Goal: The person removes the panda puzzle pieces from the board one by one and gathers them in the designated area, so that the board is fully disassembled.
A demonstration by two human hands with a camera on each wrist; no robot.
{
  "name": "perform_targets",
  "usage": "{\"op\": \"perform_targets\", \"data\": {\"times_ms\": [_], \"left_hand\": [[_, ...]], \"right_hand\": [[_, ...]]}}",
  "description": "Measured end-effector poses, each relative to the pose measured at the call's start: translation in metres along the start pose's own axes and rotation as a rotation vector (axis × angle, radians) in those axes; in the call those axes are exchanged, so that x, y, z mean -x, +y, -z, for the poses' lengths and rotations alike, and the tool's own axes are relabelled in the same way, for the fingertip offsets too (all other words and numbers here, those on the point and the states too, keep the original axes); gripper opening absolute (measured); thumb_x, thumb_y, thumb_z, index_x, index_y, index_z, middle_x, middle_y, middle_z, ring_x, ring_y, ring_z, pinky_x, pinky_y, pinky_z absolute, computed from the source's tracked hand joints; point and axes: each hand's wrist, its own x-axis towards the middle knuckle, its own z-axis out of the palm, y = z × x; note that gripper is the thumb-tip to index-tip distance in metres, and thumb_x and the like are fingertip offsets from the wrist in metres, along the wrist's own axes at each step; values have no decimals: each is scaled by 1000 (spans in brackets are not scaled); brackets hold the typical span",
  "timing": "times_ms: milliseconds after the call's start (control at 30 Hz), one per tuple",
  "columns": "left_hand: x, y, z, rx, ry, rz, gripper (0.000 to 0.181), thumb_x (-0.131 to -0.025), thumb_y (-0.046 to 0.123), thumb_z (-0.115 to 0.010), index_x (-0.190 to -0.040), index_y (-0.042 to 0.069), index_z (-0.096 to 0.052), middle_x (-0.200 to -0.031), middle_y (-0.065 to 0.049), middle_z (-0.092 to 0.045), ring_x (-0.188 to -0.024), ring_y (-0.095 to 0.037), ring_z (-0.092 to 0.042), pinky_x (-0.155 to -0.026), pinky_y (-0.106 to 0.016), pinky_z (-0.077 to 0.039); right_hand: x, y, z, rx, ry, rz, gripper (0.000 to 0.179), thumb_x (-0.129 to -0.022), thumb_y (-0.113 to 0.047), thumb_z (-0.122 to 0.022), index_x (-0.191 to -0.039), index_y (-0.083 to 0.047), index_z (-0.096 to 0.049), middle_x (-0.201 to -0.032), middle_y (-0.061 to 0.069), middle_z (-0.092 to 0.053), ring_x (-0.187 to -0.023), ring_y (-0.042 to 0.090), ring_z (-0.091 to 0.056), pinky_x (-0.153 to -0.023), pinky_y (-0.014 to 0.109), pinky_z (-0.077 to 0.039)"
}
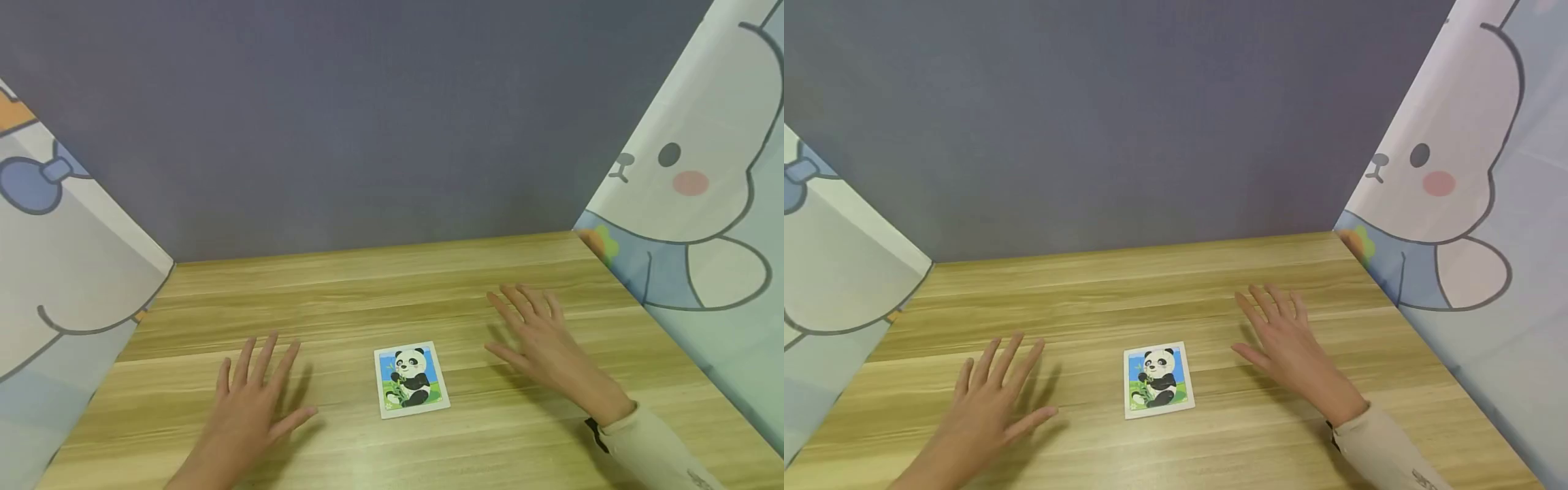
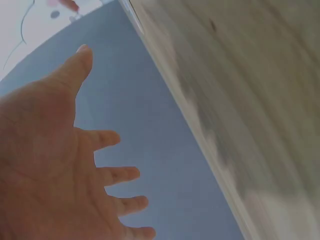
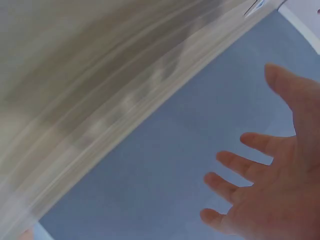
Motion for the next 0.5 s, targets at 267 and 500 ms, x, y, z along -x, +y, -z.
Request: {"op": "perform_targets", "data": {"times_ms": [267, 500], "left_hand": [[-7, 19, -4, 22, -43, -114, 84, -83, 68, -65, -149, 18, -47, -155, -17, -36, -142, -46, -30, -105, -71, -25], [-15, 36, -10, 50, -73, -226, 77, -87, 65, -62, -145, 15, -52, -153, -15, -42, -139, -43, -37, -106, -69, -29]], "right_hand": [[-19, -19, -13, -44, -98, 36, 50, -86, -17, -79, -129, 1, -61, -124, 20, -60, -105, 34, -60, -85, 50, -51], [-32, -39, -24, -173, -186, 60, 31, -88, -6, -76, -118, -1, -69, -108, 11, -65, -84, 17, -62, -66, 29, -54]]}}
